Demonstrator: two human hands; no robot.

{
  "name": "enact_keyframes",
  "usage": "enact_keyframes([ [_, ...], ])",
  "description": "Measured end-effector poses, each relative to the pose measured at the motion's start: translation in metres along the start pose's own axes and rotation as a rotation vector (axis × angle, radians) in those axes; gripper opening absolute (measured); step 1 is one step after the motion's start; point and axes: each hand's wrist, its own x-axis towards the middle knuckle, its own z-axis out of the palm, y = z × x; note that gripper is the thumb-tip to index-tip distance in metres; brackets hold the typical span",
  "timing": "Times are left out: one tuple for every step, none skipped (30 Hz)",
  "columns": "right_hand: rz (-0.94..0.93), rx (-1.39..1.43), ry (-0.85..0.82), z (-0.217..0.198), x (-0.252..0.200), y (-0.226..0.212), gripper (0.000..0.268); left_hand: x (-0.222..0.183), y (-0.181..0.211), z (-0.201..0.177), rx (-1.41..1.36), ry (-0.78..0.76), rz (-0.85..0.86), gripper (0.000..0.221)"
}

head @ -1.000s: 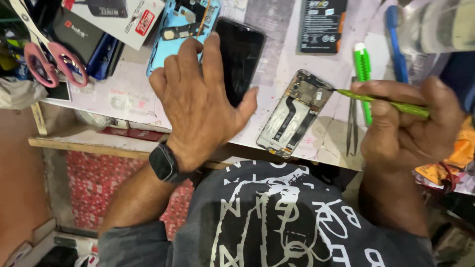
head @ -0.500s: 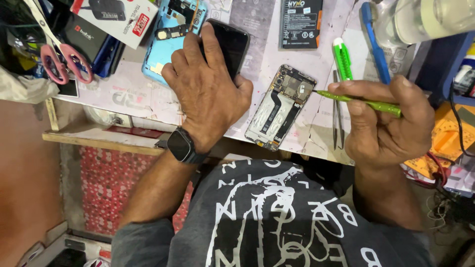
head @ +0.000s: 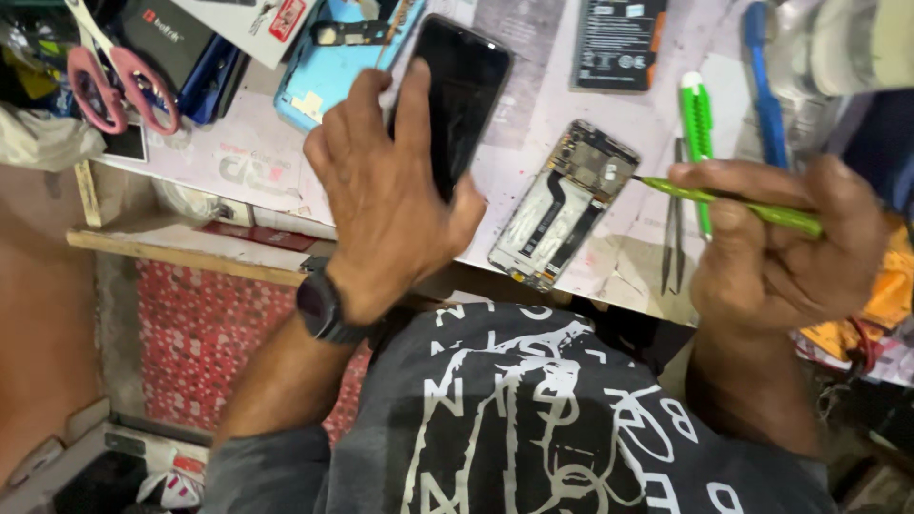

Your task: The person uses a green screwdriver to remove screws from a smartphone motherboard and then uses tweezers to detach a ribbon cable. The person then picks up a feature phone and navigates its menu using the keypad.

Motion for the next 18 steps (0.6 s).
enact_keyframes([
  [-0.022, 0.01, 0.001, 0.002, 0.004, 0.002, 0.052, -0.007, -0.007, -0.007, -0.046, -0.017, 0.041, 0.083],
  [-0.034, 0.036, -0.002, 0.003, 0.007, 0.001, 0.046, -0.015, -0.014, -0.013, -0.091, -0.036, 0.078, 0.079],
  [-0.002, 0.038, 0.009, 0.006, 0.007, -0.001, 0.04, -0.021, -0.022, -0.017, -0.136, -0.054, 0.116, 0.076],
  [0.034, 0.04, 0.018, 0.008, 0.007, -0.003, 0.033, -0.027, -0.03, -0.018, -0.159, -0.053, 0.139, 0.074],
  [0.115, 0.016, 0.041, 0.011, 0.003, -0.008, 0.026, -0.033, -0.037, -0.017, -0.182, -0.051, 0.163, 0.072],
  [0.194, -0.015, 0.062, 0.013, -0.002, -0.014, 0.02, -0.039, -0.044, -0.015, -0.21, -0.049, 0.19, 0.07],
  [0.274, -0.048, 0.083, 0.014, -0.006, -0.019, 0.018, -0.043, -0.05, -0.013, -0.224, -0.036, 0.196, 0.068],
  [0.345, -0.085, 0.105, 0.015, -0.01, -0.022, 0.02, -0.045, -0.056, -0.008, -0.239, -0.016, 0.207, 0.066],
  [0.378, -0.114, 0.113, 0.015, -0.012, -0.023, 0.023, -0.046, -0.061, -0.004, -0.254, 0.005, 0.217, 0.064],
  [0.411, -0.141, 0.121, 0.014, -0.015, -0.023, 0.027, -0.047, -0.065, 0.0, -0.273, 0.03, 0.23, 0.064],
  [0.406, -0.159, 0.115, 0.013, -0.016, -0.022, 0.028, -0.048, -0.068, 0.004, -0.292, 0.054, 0.243, 0.064],
  [0.406, -0.175, 0.102, 0.011, -0.017, -0.021, 0.029, -0.048, -0.07, 0.007, -0.31, 0.08, 0.259, 0.063],
  [0.406, -0.191, 0.088, 0.009, -0.018, -0.02, 0.03, -0.049, -0.07, 0.009, -0.299, 0.08, 0.258, 0.063],
  [0.414, -0.205, 0.067, 0.007, -0.018, -0.019, 0.03, -0.049, -0.07, 0.01, -0.288, 0.08, 0.26, 0.063],
  [0.42, -0.225, 0.051, 0.005, -0.018, -0.018, 0.031, -0.049, -0.07, 0.011, -0.277, 0.08, 0.263, 0.062],
  [0.428, -0.246, 0.035, 0.003, -0.019, -0.019, 0.032, -0.049, -0.07, 0.012, -0.278, 0.072, 0.257, 0.063],
  [0.436, -0.273, 0.025, 0.001, -0.02, -0.02, 0.034, -0.049, -0.069, 0.012, -0.28, 0.064, 0.251, 0.063],
  [0.442, -0.299, 0.017, 0.001, -0.021, -0.021, 0.036, -0.049, -0.069, 0.012, -0.28, 0.057, 0.247, 0.063],
])
